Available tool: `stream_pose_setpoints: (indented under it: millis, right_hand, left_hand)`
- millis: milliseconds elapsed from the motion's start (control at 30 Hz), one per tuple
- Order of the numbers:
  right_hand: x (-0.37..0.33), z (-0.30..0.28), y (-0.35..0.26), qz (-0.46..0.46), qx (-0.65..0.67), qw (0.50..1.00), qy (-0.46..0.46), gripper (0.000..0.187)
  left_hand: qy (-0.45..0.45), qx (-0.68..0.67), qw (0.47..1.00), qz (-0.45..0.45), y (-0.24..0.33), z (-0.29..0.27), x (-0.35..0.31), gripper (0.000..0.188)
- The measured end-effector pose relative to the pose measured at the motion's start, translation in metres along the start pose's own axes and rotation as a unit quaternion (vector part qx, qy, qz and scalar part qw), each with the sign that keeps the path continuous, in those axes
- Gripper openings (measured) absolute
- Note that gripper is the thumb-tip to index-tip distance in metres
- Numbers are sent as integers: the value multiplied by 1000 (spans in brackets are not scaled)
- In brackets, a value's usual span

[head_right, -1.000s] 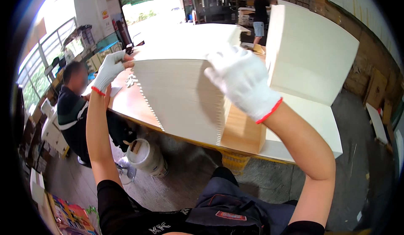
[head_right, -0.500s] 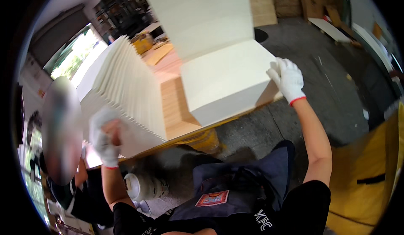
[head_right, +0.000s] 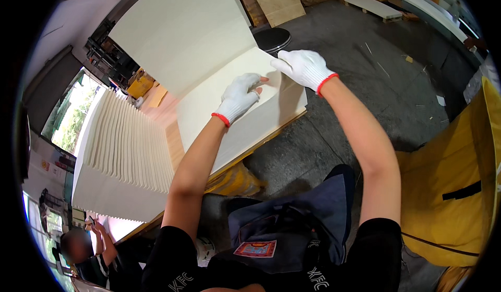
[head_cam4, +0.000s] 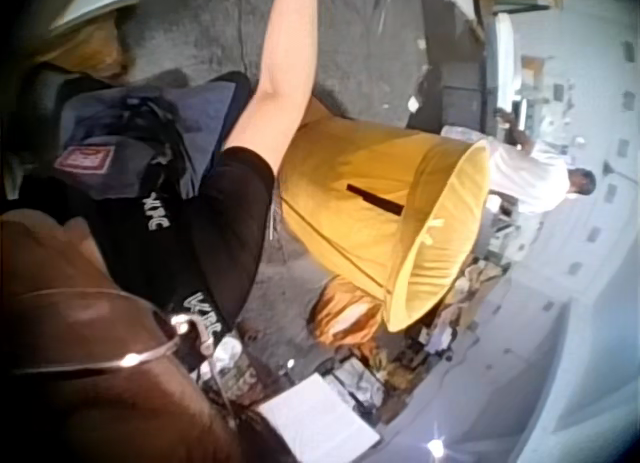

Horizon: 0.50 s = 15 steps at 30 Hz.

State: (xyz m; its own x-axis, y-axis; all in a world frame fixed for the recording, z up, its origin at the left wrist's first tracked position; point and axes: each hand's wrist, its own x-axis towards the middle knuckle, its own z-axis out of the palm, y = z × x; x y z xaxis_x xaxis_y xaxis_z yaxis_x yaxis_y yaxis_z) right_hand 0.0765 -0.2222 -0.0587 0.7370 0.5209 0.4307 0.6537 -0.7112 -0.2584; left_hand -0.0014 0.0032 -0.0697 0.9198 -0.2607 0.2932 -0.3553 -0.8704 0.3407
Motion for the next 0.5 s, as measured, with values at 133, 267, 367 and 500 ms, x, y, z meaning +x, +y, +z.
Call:
stream_pose_setpoints:
  millis: [133, 267, 367, 500]
  right_hand:
    - [-8, 23, 3, 159, 238, 958, 30, 58]
    - [-16, 35, 0, 214, 322, 920, 70, 58]
    - [-22, 41, -6, 200, 337, 912, 123, 56]
    - [-24, 49, -4, 171, 314, 915, 189, 52]
  left_hand:
    - [21, -56, 998, 10, 4, 14, 12, 33]
    - [-23, -225, 973, -55, -1, 11, 14, 32]
    - [-7, -222, 975, -13, 1, 9, 12, 30]
    - [0, -210, 978, -1, 3, 13, 14, 33]
